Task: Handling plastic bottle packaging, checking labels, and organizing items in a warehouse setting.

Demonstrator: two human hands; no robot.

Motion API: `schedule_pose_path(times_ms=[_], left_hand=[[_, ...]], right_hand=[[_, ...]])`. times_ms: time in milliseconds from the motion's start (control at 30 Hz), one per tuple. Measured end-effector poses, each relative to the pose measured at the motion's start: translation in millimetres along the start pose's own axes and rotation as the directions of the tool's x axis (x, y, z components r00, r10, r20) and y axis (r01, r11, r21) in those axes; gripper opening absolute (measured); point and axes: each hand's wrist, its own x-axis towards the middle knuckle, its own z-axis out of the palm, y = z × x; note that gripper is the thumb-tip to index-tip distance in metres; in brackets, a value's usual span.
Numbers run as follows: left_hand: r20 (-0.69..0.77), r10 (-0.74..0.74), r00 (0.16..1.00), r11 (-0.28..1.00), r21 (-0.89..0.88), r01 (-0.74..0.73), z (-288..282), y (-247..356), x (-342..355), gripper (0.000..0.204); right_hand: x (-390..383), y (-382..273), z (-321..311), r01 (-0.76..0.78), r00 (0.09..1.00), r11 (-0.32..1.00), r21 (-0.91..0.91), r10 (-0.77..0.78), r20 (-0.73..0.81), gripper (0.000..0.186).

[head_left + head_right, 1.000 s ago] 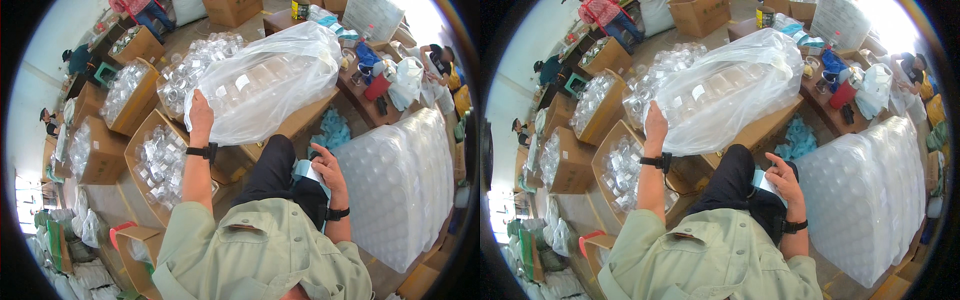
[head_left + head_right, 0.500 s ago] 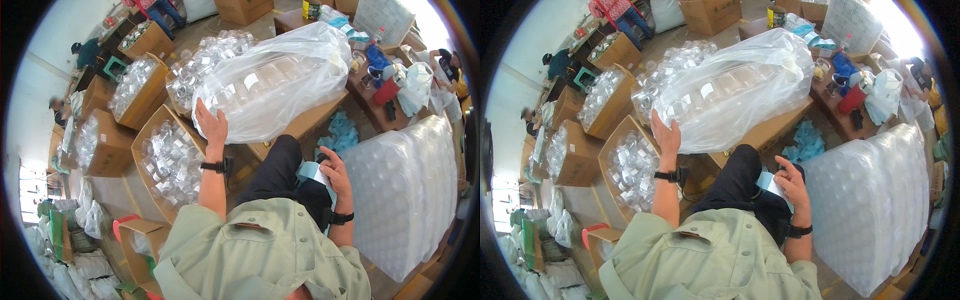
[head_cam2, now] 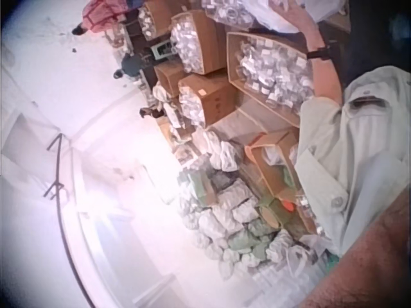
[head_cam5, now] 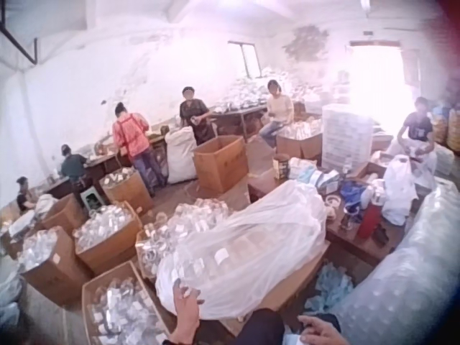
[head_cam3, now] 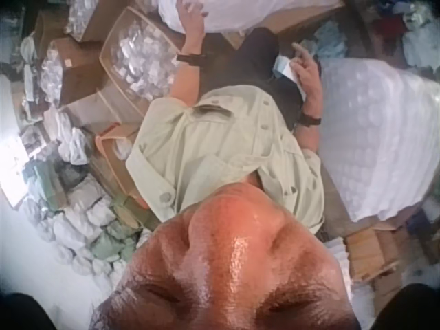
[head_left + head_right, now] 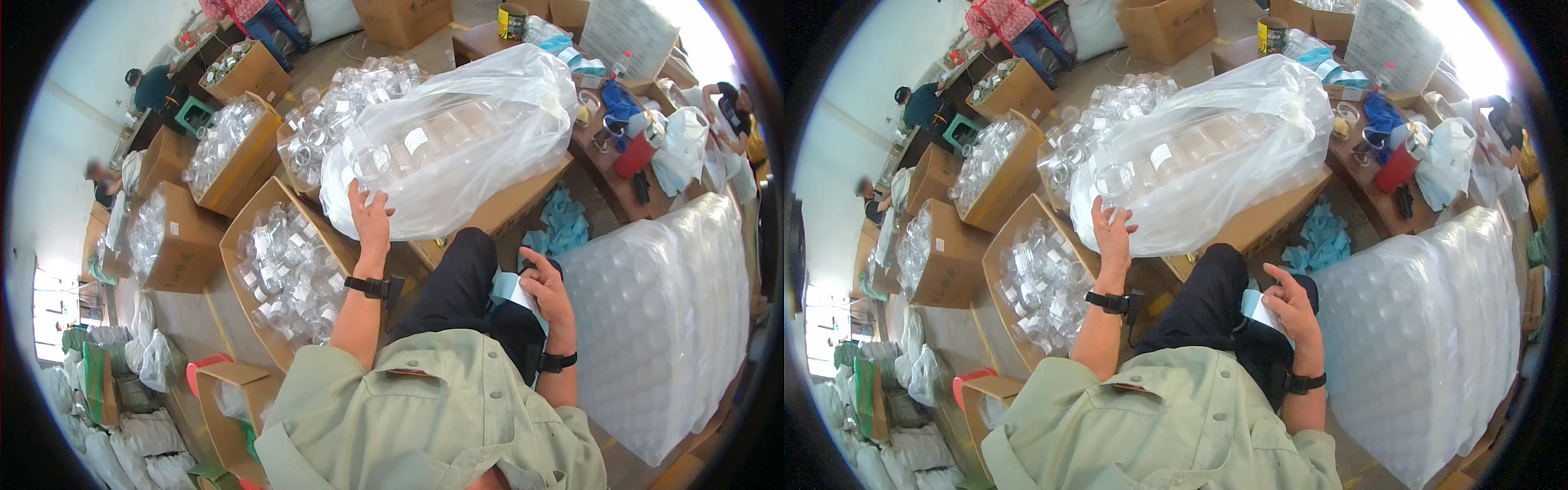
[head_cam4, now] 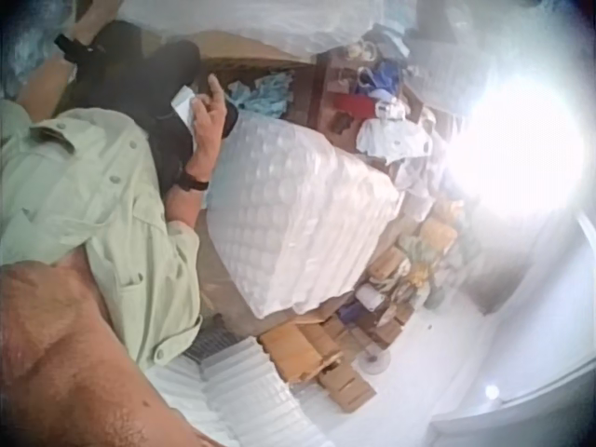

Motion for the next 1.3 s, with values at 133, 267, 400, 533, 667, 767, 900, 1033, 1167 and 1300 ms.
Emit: schedule_pose_path(times_ms=[133, 267, 400, 533, 667, 767, 900, 1033, 1167, 1300], left_hand=[[0.003, -0.058, 0.998, 0.996, -0.072, 0.058, 3.0, -2.6, 2.9, 0.069], [-0.024, 0.125, 0.992, 0.977, 0.177, -0.119, -5.4, -16.3, 7.0, 0.060], [0.105, 0.103, 0.989, 0.945, 0.300, -0.130, 8.2, 5.5, 1.8, 0.062], [0.097, -0.019, 0.995, 0.959, 0.283, -0.009, 15.1, 10.4, 23.5, 0.076], [0.081, 0.059, 0.995, 0.968, 0.241, -0.077, 8.7, -17.8, 42.0, 0.074], [-0.019, 0.157, 0.987, 0.949, 0.279, -0.145, 24.9, -23.3, 37.5, 0.068], [-0.132, 0.233, 0.964, 0.946, 0.261, -0.192, 28.5, -30.9, 40.1, 0.059], [-0.189, 0.205, 0.960, 0.973, 0.144, -0.180, 26.0, -25.4, 34.8, 0.055], [-0.192, 0.136, 0.972, 0.990, 0.048, -0.129, 2.2, -14.3, 38.6, 0.053], [-0.196, 0.150, 0.969, 0.988, -0.010, -0.155, 6.8, 26.6, 31.3, 0.052]], right_hand=[[-5.3, 5.0, -9.2, -0.017, 1.000, 1.000, 0.022, 0.016, 0.022, 0.067], [-2.4, 0.7, -10.5, -0.020, 0.999, 1.000, -0.008, 0.020, 0.026, 0.067], [-5.3, 1.8, -12.3, -0.022, 1.000, 0.999, -0.029, 0.022, 0.003, 0.066], [-6.2, 11.1, -19.4, -0.032, 0.999, 0.997, -0.069, 0.034, 0.028, 0.066], [-8.3, 9.3, -13.6, -0.012, 0.999, 1.000, -0.009, 0.013, 0.046, 0.067], [-13.2, 11.7, -16.7, -0.038, 0.998, 0.999, 0.035, 0.037, 0.051, 0.067], [-19.4, 12.7, -14.4, -0.051, 0.998, 0.999, 0.001, 0.051, 0.044, 0.067], [-23.5, 15.2, -18.6, -0.054, 0.998, 0.999, -0.005, 0.054, 0.014, 0.066], [-10.9, 21.6, -18.7, -0.045, 0.998, 0.998, -0.050, 0.047, 0.034, 0.065], [-0.1, 27.8, -20.5, -0.079, 0.994, 0.990, -0.120, 0.088, 0.069, 0.064]])
